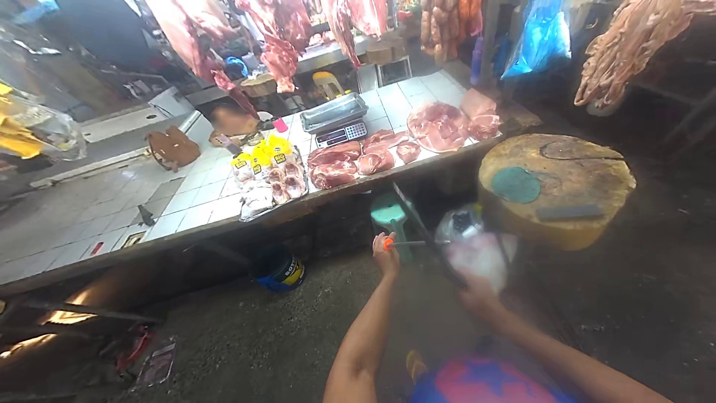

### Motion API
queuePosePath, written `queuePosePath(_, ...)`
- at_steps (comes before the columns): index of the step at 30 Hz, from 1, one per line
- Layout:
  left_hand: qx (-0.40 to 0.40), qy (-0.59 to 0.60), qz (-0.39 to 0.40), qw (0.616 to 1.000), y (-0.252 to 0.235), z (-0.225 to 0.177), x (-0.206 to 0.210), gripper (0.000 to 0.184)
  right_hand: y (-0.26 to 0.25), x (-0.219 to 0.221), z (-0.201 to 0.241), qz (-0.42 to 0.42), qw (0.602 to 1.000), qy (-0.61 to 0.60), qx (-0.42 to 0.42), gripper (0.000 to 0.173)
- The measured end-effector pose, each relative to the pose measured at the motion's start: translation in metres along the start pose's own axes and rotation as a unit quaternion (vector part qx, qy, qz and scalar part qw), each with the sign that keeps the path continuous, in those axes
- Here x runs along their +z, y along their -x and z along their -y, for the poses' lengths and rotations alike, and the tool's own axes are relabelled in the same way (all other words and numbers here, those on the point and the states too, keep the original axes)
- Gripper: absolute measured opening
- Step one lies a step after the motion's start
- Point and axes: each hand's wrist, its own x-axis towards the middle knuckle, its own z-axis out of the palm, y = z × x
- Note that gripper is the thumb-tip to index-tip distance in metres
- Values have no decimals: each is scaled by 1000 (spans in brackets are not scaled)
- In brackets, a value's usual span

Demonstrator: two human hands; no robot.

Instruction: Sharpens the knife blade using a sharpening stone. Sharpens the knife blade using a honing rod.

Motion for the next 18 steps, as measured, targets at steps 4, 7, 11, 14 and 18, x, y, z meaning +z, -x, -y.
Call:
queuePosePath(4, 4, -7, 1, 1000, -1, 0, -2, 19, 8, -5, -5, 21, 998, 39, 52, 47)
queuePosePath(7, 12, -11, 18, 1000, 4, -2, 3, 20, -9, -20, 38, -47, 996, -66, -41, 38)
queuePosePath(11, 12, -7, 18, 1000, 2, -5, 8, 20, 3, 1, -3, -14, 997, -77, 2, 42)
queuePosePath(14, 8, -14, 11, 1000, -3, -7, 5, 18, 27, 15, -56, 60, 991, 13, 116, 45)
queuePosePath(18, 14, -10, 26, 1000, -5, -11, 3, 21, 15, -8, -12, -34, 999, -20, 24, 41)
